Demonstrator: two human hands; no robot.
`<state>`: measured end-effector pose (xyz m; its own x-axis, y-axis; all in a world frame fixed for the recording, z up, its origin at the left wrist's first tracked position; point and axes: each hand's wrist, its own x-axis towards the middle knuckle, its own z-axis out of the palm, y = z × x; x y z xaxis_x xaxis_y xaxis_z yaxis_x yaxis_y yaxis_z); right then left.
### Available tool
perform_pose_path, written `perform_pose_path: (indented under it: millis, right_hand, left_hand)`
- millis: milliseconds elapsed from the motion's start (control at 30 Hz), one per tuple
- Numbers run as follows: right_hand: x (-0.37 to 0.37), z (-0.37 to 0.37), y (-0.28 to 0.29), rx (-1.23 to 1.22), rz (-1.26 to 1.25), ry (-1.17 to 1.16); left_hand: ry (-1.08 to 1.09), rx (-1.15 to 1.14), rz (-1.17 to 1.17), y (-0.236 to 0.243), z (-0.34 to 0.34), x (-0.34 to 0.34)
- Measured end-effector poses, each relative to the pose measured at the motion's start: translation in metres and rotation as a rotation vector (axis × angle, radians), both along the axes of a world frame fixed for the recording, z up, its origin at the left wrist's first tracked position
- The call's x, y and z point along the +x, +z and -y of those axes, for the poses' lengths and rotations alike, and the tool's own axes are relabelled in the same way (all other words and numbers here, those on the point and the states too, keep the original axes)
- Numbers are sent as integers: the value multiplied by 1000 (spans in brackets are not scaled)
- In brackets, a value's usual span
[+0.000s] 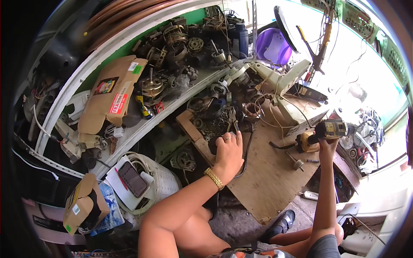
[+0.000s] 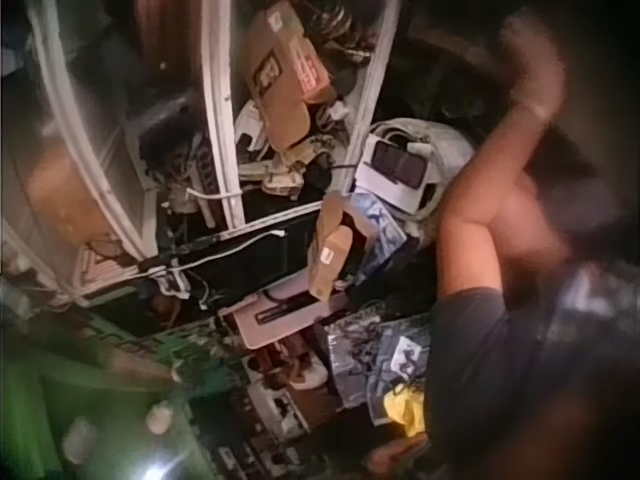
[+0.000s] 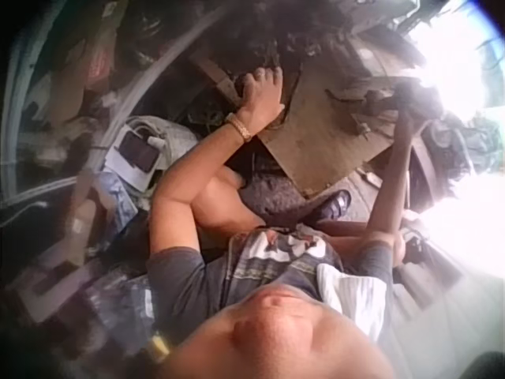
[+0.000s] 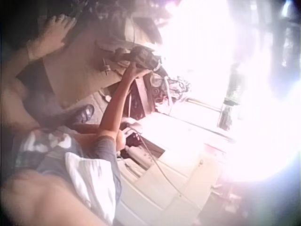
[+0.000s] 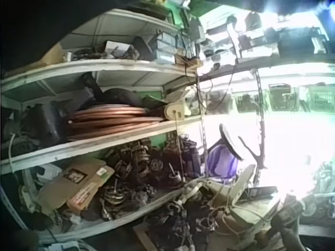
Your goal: The person sets down a drill, handles disassembled motor stator components, and trims and separates the stator wires using scissors and by hand.
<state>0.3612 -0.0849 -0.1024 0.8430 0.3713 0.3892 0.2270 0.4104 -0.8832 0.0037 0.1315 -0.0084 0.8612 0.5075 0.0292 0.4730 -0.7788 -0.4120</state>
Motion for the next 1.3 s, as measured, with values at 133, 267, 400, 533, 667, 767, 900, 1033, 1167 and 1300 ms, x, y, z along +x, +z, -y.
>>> perform_pose_path:
  millis: [133, 267, 400, 533, 667, 767, 900, 1033, 1167, 1300]
  right_hand:
    - [11, -1, -19, -99, 112, -106]
    - [14, -1, -18, -224, -18, -169]
    - [12, -15, -11, -247, 141, -71]
    - [18, -15, -11, -172, 79, -2]
    - [1, -10, -3, -153, 65, 34]
    - [-26, 12, 11, -326, 109, -193]
    - [-81, 48, 41, -237, -135, -300]
    - [-127, 70, 43, -253, -63, -186]
    - [-182, 64, 49, -404, 46, -73]
    - [-217, 46, 66, -369, -42, 200]
  left_hand:
    - [-27, -52, 72, 0, -9, -1]
    - [-48, -84, 162, -4, -18, -1]
    - [29, -252, 266, 3, -43, -13]
    - [186, -379, 307, 9, -65, -21]
    - [15, -241, 497, 4, -71, -7]
    - [33, -202, 305, -3, -62, 30]
    - [222, -237, 50, -13, -81, 70]
    - [378, -439, -115, -12, -98, 94]
    - [413, -500, 194, -6, -123, 64]
    - [145, -521, 448, 52, -81, 51]
